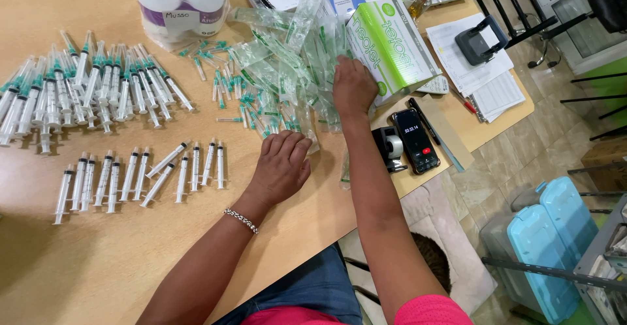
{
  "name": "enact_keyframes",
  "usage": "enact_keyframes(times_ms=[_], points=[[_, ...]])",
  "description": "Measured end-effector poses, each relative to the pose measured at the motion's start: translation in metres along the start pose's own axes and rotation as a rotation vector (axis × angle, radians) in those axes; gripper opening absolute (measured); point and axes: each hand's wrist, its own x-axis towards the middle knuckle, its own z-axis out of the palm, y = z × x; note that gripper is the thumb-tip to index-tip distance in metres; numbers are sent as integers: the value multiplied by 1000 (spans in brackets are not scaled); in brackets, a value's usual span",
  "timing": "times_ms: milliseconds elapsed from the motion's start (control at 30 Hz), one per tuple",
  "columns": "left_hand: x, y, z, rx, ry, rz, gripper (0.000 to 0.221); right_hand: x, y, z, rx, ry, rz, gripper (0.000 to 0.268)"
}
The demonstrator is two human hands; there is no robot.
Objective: The person removes syringes and capped needles from a box by hand, places them on a table, and then attaches the needles to several syringes one at a time.
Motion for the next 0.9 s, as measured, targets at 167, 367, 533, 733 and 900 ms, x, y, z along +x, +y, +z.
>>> enact_keyframes(times_ms=[167,367,533,733,900], points=[[-1,1,3,-13,-4,14,46,0,11,10,202,-79,-43,18],[-2,1,4,-43,-32,47,41,17,19,-65,559,-123,202,16],[-5,10,4,-78,-92,77,44,-4,27,-136,570,17,321,16],[-11,37,6,-177,-150,209,44,-77,16,-216,303,-94,463,14],[-18,40,15,-163,-140,264,31,-123,-17,-239,317,-671,662,48]])
